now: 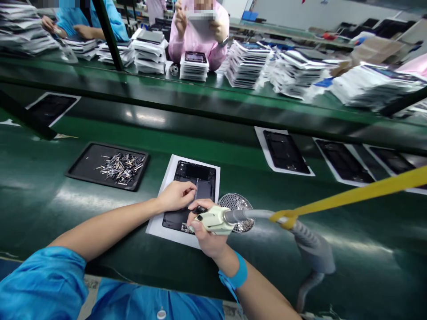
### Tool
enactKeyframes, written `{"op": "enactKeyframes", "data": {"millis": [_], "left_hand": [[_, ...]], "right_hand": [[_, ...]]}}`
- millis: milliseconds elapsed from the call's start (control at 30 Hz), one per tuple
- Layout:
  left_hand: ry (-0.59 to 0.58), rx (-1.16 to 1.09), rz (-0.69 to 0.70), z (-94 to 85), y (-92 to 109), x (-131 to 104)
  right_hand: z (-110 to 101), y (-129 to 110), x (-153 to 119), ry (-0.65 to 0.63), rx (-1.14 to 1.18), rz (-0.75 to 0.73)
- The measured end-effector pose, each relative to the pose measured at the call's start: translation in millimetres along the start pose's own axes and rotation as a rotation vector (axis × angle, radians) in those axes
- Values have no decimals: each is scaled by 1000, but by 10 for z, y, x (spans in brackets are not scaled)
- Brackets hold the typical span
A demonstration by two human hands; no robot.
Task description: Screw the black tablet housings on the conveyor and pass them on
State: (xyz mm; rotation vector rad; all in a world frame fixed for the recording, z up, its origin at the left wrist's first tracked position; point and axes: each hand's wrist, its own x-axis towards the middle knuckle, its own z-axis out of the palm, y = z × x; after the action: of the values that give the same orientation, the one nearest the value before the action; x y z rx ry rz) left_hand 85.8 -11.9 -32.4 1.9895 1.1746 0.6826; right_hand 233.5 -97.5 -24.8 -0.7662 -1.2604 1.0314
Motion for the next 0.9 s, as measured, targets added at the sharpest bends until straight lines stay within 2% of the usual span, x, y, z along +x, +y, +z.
{"op": "enactKeyframes", "data": {"millis": [233,367,467,567,667,733,833,900], "left_hand": [[-8,-5,25,17,-44,17],[45,-3,51,1,-54,27],[124,143,21,-106,-32,32],[154,442,-159,-305,8,-1],[39,701,-416,-503,43,-85],[-71,781,-517,-569,59,-158],[-176,777,-530,-539,74,-249],[-179,756,-523,-485,77,-273]], "right_hand": [[-4,10,1,-36,-33,-28],[31,21,-17,-64,-62,-25],[56,16,-4,-76,-43,-3],[20,-57,98,11,51,33],[-129,-170,256,189,81,-17],[-267,-220,344,277,45,-84],[-446,-219,419,357,-25,-135],[-517,-190,439,380,-63,-140]]}}
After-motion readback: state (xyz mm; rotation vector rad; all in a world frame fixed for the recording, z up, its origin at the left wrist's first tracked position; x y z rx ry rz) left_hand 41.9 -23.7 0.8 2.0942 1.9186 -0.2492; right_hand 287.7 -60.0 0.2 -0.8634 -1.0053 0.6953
